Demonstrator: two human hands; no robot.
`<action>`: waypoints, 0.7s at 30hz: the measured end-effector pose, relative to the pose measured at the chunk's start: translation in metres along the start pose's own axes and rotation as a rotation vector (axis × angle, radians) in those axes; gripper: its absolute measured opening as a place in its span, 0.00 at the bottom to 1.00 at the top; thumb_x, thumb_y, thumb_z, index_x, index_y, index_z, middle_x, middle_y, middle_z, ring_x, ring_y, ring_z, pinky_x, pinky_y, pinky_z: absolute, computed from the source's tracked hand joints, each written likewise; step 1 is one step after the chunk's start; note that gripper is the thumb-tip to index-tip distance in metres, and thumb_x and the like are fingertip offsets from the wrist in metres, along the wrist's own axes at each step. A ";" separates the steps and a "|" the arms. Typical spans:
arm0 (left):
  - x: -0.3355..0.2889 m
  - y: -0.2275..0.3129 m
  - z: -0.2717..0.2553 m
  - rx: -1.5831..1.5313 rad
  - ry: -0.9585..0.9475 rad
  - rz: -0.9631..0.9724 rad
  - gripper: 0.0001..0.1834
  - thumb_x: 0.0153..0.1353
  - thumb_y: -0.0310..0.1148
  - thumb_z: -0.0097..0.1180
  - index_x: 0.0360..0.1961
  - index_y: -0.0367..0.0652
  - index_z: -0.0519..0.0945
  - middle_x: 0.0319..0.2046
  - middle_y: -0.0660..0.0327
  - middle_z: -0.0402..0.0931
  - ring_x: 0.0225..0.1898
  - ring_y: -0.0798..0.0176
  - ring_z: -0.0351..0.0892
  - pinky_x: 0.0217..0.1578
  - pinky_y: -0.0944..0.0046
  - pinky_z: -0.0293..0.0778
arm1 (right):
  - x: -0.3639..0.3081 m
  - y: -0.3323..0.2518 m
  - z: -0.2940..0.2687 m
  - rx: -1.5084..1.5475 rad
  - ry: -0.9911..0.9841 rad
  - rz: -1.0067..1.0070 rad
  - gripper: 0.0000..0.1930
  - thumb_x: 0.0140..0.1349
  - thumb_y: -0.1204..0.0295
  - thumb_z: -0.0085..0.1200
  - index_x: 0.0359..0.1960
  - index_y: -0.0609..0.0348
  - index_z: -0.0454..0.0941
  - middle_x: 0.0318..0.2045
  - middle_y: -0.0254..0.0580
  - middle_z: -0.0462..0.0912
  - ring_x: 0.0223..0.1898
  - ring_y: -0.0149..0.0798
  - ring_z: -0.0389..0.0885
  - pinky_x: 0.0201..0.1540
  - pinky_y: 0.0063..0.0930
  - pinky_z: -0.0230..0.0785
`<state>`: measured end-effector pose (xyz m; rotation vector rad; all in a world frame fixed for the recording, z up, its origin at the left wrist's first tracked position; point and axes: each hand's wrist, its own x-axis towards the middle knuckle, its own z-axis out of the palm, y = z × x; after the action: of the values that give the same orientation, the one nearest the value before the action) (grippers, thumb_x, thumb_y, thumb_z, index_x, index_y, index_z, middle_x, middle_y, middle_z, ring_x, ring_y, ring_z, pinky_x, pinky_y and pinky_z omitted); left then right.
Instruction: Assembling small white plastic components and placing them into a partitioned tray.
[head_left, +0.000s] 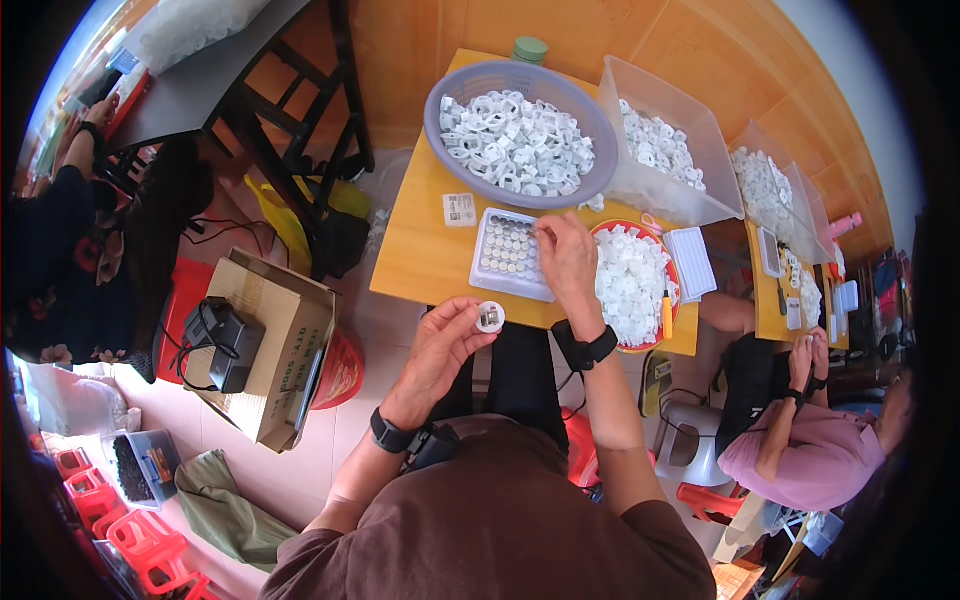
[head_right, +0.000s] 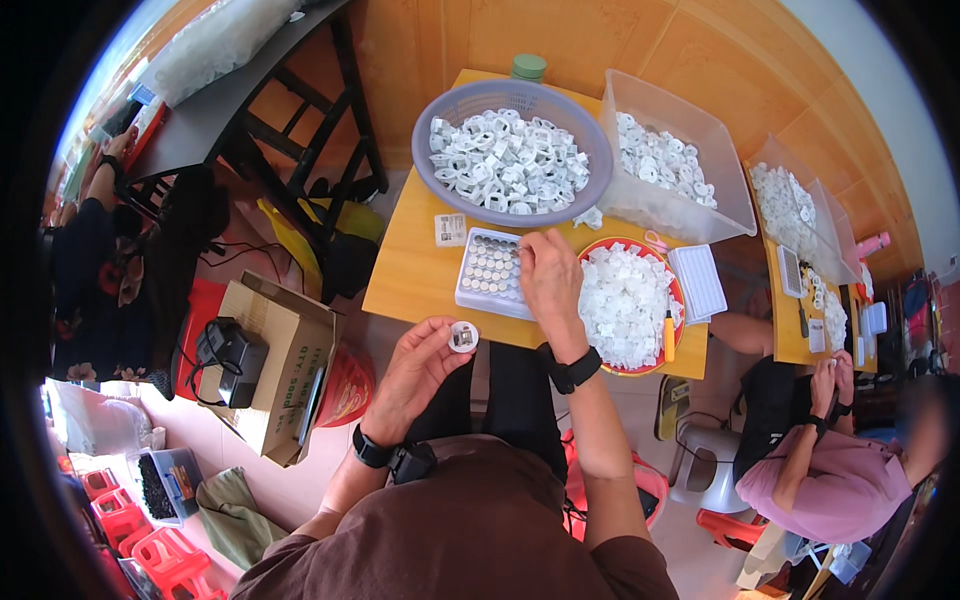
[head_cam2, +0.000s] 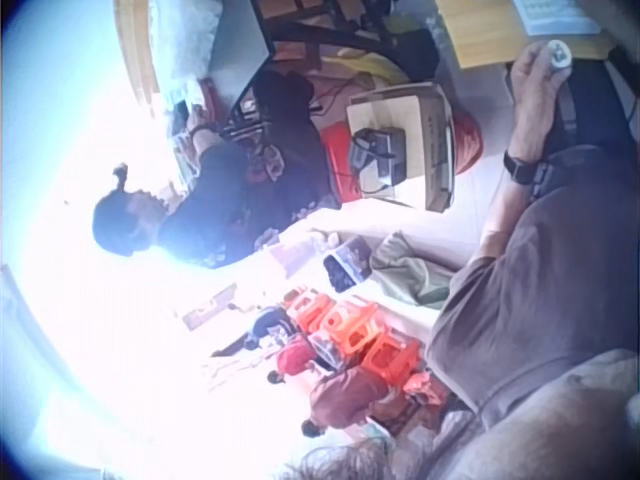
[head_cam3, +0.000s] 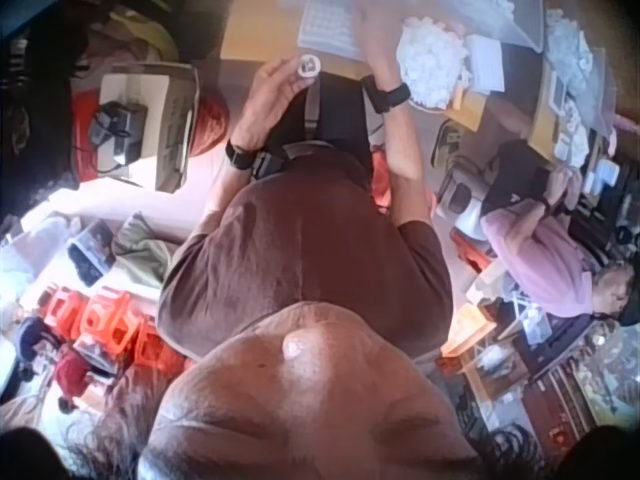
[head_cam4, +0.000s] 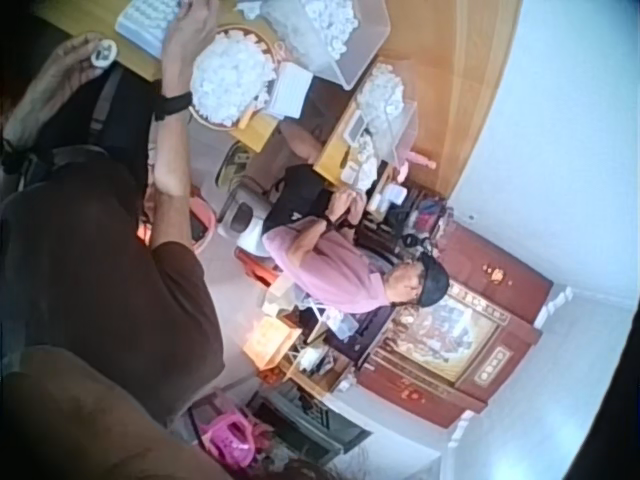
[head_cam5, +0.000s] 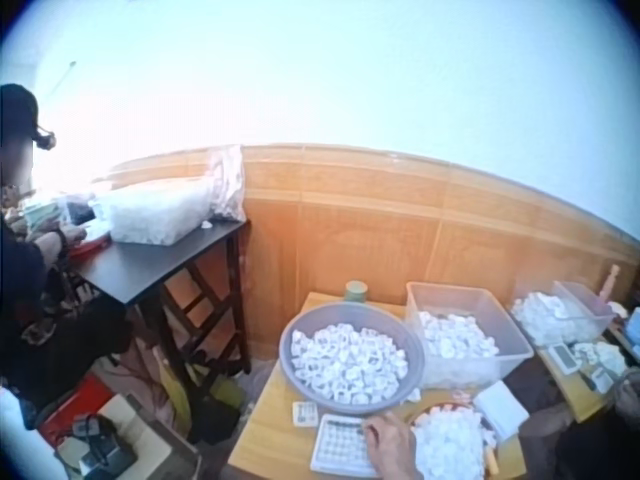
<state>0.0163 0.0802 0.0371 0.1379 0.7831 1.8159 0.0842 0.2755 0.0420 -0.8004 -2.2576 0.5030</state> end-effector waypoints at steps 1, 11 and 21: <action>0.000 0.000 0.001 -0.002 0.015 -0.002 0.09 0.61 0.29 0.50 0.40 0.37 0.74 0.36 0.59 0.76 0.38 0.66 0.78 0.38 0.68 0.77 | 0.001 0.002 0.000 0.044 -0.026 -0.008 0.03 0.48 0.80 0.51 0.26 0.62 0.75 0.23 0.46 0.72 0.27 0.51 0.73 0.30 0.40 0.64; -0.002 -0.001 0.001 0.007 0.004 0.004 0.09 0.61 0.30 0.51 0.40 0.38 0.74 0.37 0.59 0.77 0.40 0.67 0.77 0.41 0.68 0.76 | -0.003 -0.003 -0.004 0.254 -0.010 0.044 0.04 0.46 0.84 0.50 0.25 0.64 0.74 0.21 0.44 0.74 0.23 0.43 0.75 0.27 0.31 0.67; 0.001 -0.004 0.009 0.029 0.004 -0.015 0.08 0.60 0.29 0.51 0.40 0.37 0.75 0.36 0.59 0.77 0.37 0.68 0.77 0.39 0.69 0.76 | -0.068 -0.065 -0.048 0.483 -0.078 0.003 0.06 0.45 0.86 0.54 0.26 0.63 0.75 0.24 0.41 0.77 0.24 0.33 0.76 0.27 0.22 0.67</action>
<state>0.0236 0.0861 0.0415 0.1466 0.8119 1.7913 0.1311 0.1883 0.0789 -0.5416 -2.0727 1.0454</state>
